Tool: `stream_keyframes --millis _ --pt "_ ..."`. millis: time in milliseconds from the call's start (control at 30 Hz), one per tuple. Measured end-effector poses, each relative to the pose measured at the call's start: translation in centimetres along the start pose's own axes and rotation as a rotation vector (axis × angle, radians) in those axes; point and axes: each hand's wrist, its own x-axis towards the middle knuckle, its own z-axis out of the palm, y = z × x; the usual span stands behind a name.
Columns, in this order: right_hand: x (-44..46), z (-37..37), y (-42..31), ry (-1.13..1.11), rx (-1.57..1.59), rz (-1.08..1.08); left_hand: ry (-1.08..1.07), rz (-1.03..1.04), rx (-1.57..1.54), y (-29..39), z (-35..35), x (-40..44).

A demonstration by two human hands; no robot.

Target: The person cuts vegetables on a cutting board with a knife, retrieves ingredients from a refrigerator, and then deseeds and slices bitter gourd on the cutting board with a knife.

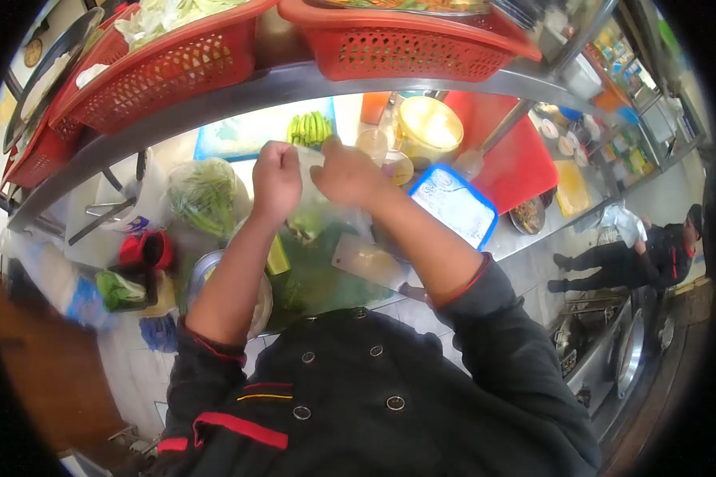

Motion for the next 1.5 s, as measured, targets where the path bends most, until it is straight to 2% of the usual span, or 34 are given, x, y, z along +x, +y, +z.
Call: stream_keyframes --millis 100,133,167,200,267,333,400,467,533,600,633,700,767,800,833,900,1033,1100,1200,1300,1433,1500 --pt "-1.2 -1.8 -2.0 0.102 -0.030 -0.034 -0.050 -0.017 -0.019 0.4 -0.9 1.4" --pt "-1.4 -1.6 -1.6 0.099 -0.027 -0.037 -0.016 0.089 0.029 0.6 -1.4 1.9" --pt "-1.8 -1.4 -0.9 0.352 0.152 -0.200 0.019 0.197 0.075 0.7 -1.6 2.7" --pt "-2.4 -1.3 -0.4 0.596 0.336 -0.365 0.015 -0.009 0.024 0.5 -2.2 3.8" --pt "-5.2 -1.4 0.9 0.618 0.475 -0.291 0.036 -0.136 -0.049 1.4 -4.1 5.4" --pt "-8.2 -0.6 3.7 0.327 0.497 -0.139 0.044 -0.201 -0.062 0.5 -5.6 7.5" --pt "-10.7 3.1 8.6 0.127 0.260 -0.066 0.227 0.334 0.330 -4.5 -6.7 10.1" --pt "-14.2 6.1 12.9 0.029 -0.090 -0.067 0.174 0.220 0.467 -4.7 -8.5 10.8" --pt "-17.0 9.6 17.4 -0.023 -0.288 -0.019 0.103 0.105 0.601 -5.7 -9.7 10.3" --pt "-18.4 10.6 18.5 -0.131 -0.295 0.044 0.005 -0.247 0.392 -6.6 -10.1 8.8" --pt "-19.0 11.2 19.0 -0.218 -0.309 0.114 -0.004 -0.258 0.405 -7.2 -10.0 7.3" --pt "-19.6 13.0 20.6 -0.194 -0.342 0.109 0.081 0.027 0.755 -5.1 -9.6 1.6" --pt "-19.6 13.8 21.4 -0.111 -0.306 0.012 0.040 0.156 0.745 -2.3 -8.8 -4.8" --pt "-19.4 13.5 21.2 -0.112 -0.248 -0.015 -0.173 -0.012 0.632 -0.9 -8.4 -8.4" --pt "-19.4 13.3 21.0 -0.121 -0.236 -0.019 -0.430 -0.207 0.702 -2.0 -7.8 -11.9" --pt "-19.3 12.7 20.4 -0.041 -0.125 -0.023 -0.620 -0.259 0.682 -1.7 -6.5 -17.8" --pt "-19.4 10.1 18.6 -0.005 0.033 -0.046 -0.558 -0.276 0.855 -3.4 -3.8 -22.9" --pt "-19.0 9.0 18.0 -0.183 0.150 0.042 -0.436 -0.117 0.752 -4.5 -2.4 -23.5" --pt "-19.1 7.9 16.2 -0.163 0.171 -0.083 -0.471 -0.114 0.697 -4.3 0.4 -22.4" --pt "-18.3 7.2 15.0 -0.298 0.044 -0.121 -0.423 -0.097 0.593 -4.1 2.3 -21.4" --pt "-17.7 7.4 14.1 -0.311 -0.093 -0.173 -0.394 -0.005 0.593 -4.0 2.8 -20.3" --pt "-17.9 7.3 13.4 -0.382 -0.155 -0.151 -0.454 -0.057 0.605 -3.9 2.7 -20.3"
